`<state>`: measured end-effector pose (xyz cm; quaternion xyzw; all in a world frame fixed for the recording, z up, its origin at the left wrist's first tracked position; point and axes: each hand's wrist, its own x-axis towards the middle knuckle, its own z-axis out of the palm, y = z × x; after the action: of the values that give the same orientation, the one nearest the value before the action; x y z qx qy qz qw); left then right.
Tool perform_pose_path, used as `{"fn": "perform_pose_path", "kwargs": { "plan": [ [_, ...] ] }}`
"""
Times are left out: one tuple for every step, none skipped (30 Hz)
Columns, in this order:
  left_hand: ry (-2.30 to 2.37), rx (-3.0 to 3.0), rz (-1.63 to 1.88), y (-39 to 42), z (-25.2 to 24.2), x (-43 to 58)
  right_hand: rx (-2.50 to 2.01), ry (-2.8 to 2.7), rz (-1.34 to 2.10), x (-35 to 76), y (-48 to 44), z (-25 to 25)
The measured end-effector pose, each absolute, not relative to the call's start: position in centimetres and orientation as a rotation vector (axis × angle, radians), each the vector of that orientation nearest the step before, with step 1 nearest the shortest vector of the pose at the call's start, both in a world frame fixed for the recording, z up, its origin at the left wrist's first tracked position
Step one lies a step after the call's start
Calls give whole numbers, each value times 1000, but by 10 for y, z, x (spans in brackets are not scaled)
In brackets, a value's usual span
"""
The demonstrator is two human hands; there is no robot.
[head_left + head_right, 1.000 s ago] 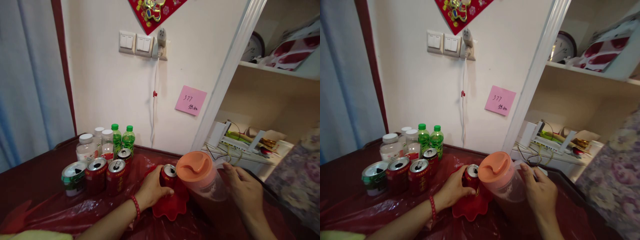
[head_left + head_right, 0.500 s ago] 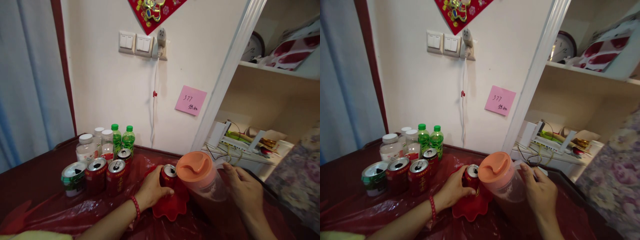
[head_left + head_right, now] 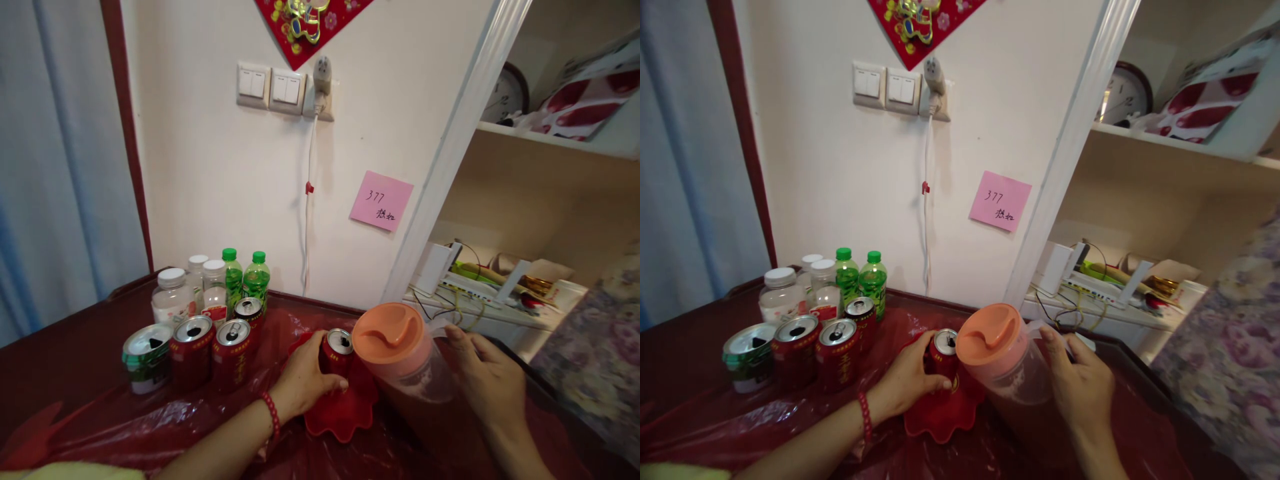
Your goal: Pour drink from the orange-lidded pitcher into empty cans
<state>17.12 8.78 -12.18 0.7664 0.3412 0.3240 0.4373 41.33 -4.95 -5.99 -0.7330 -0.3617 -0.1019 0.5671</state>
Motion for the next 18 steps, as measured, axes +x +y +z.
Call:
{"fn": "perform_pose_path", "kwargs": {
  "plan": [
    [848,1903,805,88,-121,171,-1722,-848,-234,412,-50,-59],
    [850,1903,804,87,-121,171,-1720,-848,-234,410,-50,-58],
    [851,1904,802,87,-120,171,-1717,-849,-233,408,-51,-57],
    [854,1906,802,87,-120,171,-1713,-849,-234,406,-51,-56],
    [858,1908,803,87,-119,172,-1711,-847,-235,404,-51,-55],
    [861,1910,801,88,-119,172,-1708,-846,-235,402,-52,-54],
    [862,1911,799,88,-119,172,-1707,-846,-234,402,-52,-54],
    [865,1909,795,88,-119,172,-1708,-847,-237,402,-52,-54],
    [866,1908,792,88,-119,172,-1710,-851,-241,403,-52,-54],
    [864,1909,790,88,-119,172,-1714,-855,-242,404,-51,-55],
    [860,1910,789,88,-119,171,-1719,-854,-238,406,-51,-56],
    [859,1912,788,87,-119,171,-1723,-851,-232,408,-51,-57],
    [860,1912,787,87,-119,171,-1724,-845,-228,409,-51,-57],
    [863,1911,785,87,-119,171,-1718,-842,-224,410,-50,-58],
    [868,1909,783,87,-118,171,-1709,-841,-224,410,-50,-58],
    [873,1905,781,87,-118,171,-1699,-842,-227,410,-50,-58],
    [875,1902,781,87,-118,171,-1694,-845,-232,409,-50,-58],
    [870,1901,782,87,-118,171,-1692,-847,-234,409,-50,-58]
  ]
}}
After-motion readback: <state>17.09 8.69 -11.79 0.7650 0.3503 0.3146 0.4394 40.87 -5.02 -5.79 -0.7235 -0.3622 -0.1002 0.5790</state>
